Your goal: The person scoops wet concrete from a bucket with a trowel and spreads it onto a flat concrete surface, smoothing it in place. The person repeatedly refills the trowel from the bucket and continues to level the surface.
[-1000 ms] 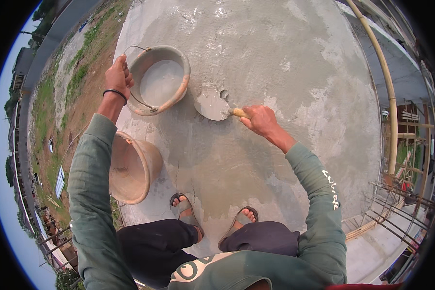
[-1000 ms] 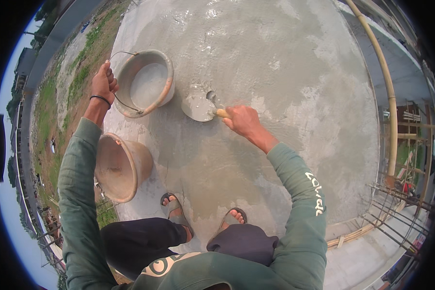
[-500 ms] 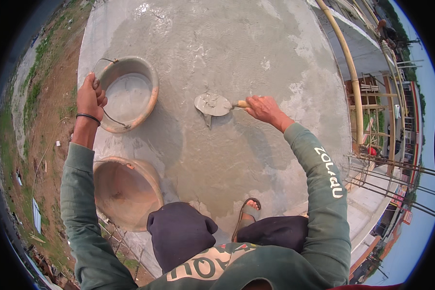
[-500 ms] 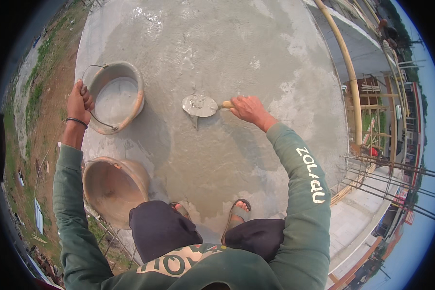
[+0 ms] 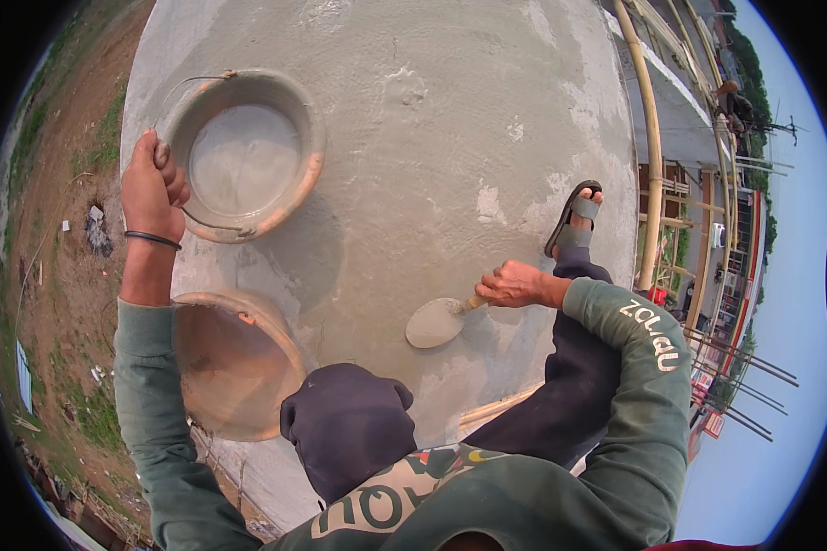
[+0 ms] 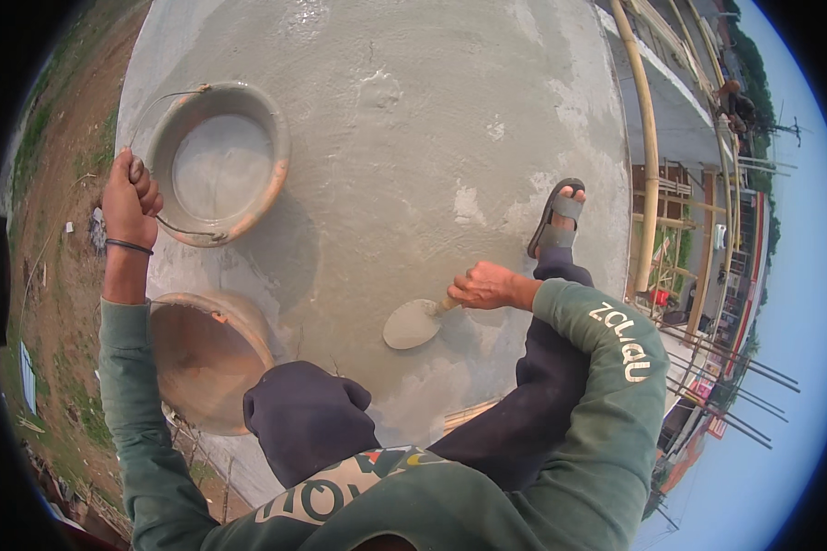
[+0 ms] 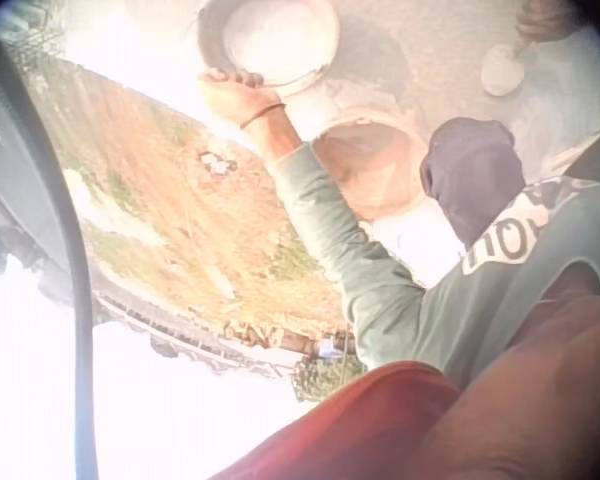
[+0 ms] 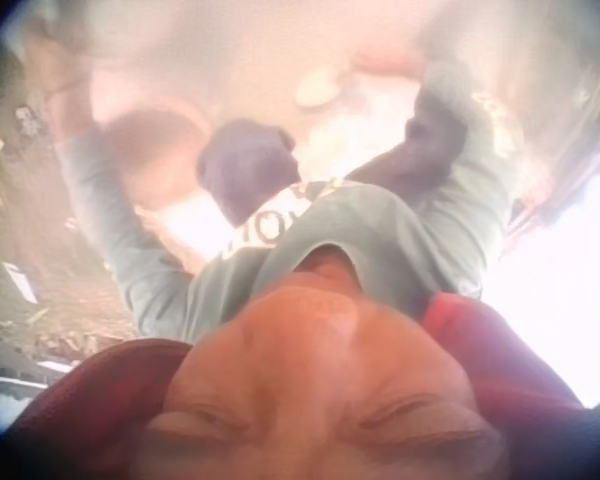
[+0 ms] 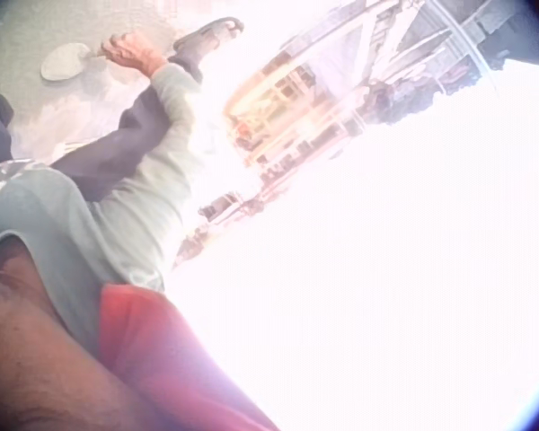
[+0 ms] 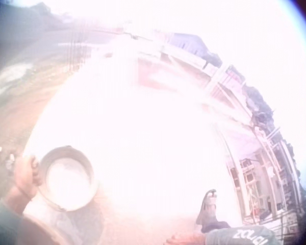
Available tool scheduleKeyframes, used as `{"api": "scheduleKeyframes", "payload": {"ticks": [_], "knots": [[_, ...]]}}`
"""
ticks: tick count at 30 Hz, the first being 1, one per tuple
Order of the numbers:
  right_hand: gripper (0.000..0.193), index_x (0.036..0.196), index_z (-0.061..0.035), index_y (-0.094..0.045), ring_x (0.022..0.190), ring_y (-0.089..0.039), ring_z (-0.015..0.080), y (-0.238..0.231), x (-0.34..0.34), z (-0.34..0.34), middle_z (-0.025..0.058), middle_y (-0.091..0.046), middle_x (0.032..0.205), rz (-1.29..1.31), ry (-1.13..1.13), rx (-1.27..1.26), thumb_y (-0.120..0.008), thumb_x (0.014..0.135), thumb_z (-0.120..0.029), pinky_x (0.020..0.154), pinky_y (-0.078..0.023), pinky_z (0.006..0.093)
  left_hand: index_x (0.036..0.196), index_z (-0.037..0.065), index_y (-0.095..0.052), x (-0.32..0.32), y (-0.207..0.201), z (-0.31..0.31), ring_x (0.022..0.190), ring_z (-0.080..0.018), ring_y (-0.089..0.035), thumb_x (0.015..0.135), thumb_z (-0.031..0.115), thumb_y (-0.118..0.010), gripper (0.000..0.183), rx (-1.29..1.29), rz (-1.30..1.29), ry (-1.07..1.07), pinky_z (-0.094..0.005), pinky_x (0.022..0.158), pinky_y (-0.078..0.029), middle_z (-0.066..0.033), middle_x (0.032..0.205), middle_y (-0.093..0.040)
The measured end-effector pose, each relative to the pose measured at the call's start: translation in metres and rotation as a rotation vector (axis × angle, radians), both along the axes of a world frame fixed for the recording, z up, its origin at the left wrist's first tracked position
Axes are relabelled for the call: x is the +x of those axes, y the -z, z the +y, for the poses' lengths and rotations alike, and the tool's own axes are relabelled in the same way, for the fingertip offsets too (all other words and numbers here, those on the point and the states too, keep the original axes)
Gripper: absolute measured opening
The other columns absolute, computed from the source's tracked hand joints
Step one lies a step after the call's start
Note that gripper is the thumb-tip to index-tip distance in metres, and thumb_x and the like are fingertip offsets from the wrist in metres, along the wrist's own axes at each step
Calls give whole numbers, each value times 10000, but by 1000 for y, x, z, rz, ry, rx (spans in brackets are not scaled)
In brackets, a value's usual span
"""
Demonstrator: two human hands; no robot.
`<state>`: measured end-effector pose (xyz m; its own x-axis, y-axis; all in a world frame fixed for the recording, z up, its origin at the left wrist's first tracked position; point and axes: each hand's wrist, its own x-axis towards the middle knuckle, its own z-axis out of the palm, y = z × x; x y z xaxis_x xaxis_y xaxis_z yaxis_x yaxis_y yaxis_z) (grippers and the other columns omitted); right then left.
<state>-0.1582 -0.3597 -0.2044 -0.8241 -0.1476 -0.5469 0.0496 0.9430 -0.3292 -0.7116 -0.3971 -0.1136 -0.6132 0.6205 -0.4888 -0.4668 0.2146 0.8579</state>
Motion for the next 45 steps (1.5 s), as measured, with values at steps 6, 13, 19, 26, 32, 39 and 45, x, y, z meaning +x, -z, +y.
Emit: {"api": "scheduleKeyframes", "payload": {"ticks": [6, 13, 19, 26, 32, 39, 45], "knots": [[337, 1054, -98, -558, 579, -654, 273, 33, -3, 126, 79, -581, 742, 239, 91, 31, -719, 852, -315, 472, -500, 407, 797, 170, -486, -9, 6, -16, 439, -67, -280, 1034, 392, -516, 326, -129, 101, -195, -257, 454, -256, 81, 557, -321], [316, 1096, -91, -575, 593, -656, 340, 37, -52, 245, 140, -637, 738, 263, 447, 92, -677, 908, -323, 481, -490, 454, 796, 172, -516, 9, -6, -6, 440, -65, -317, 1029, 411, -529, 334, -264, 288, -270, -251, 453, -270, 80, 557, -360], [315, 1094, -80, -572, 570, -652, 347, 29, -52, 305, 160, -646, 736, 369, 289, -3, -671, 911, -317, 469, -486, 455, 1218, 125, -545, -6, -13, -26, 972, -205, -590, 994, 528, -538, 462, -582, 432, -146, -378, 848, -455, -75, 1054, -622], [322, 1172, -113, -555, 567, -658, 358, 29, -68, 387, 177, -647, 720, 295, -55, -123, -656, 917, -281, 458, -482, 466, 1562, 175, -287, 113, -158, -94, 1354, -255, -439, 955, 579, -569, 782, -868, 618, -329, -451, 1075, -353, -115, 1485, -466], [293, 1154, -123, -595, 569, -662, 346, 41, -81, 404, 150, -645, 684, 502, 181, -88, -664, 905, -261, 454, -477, 464, 1474, 147, -438, 241, -169, -44, 1026, -80, -596, 1016, 415, -571, 548, -686, 473, -385, -222, 859, -435, -3, 1183, -629], [303, 1131, -133, -610, 529, -635, 328, 46, -91, 418, 112, -601, 665, 652, 37, 62, -695, 879, -278, 461, -487, 433, 1313, -13, -562, 400, -131, -8, 969, -156, -622, 980, 277, -645, 449, -616, 427, 68, -309, 880, -492, -79, 1029, -673], [324, 1169, -178, -624, 581, -665, 314, 54, -92, 436, 132, -673, 728, 513, 13, 62, -691, 880, -309, 475, -494, 429, 1261, -44, -591, 428, -120, -39, 935, -226, -675, 903, 185, -677, 433, -762, 421, 257, -338, 733, -531, -144, 985, -700]]}}
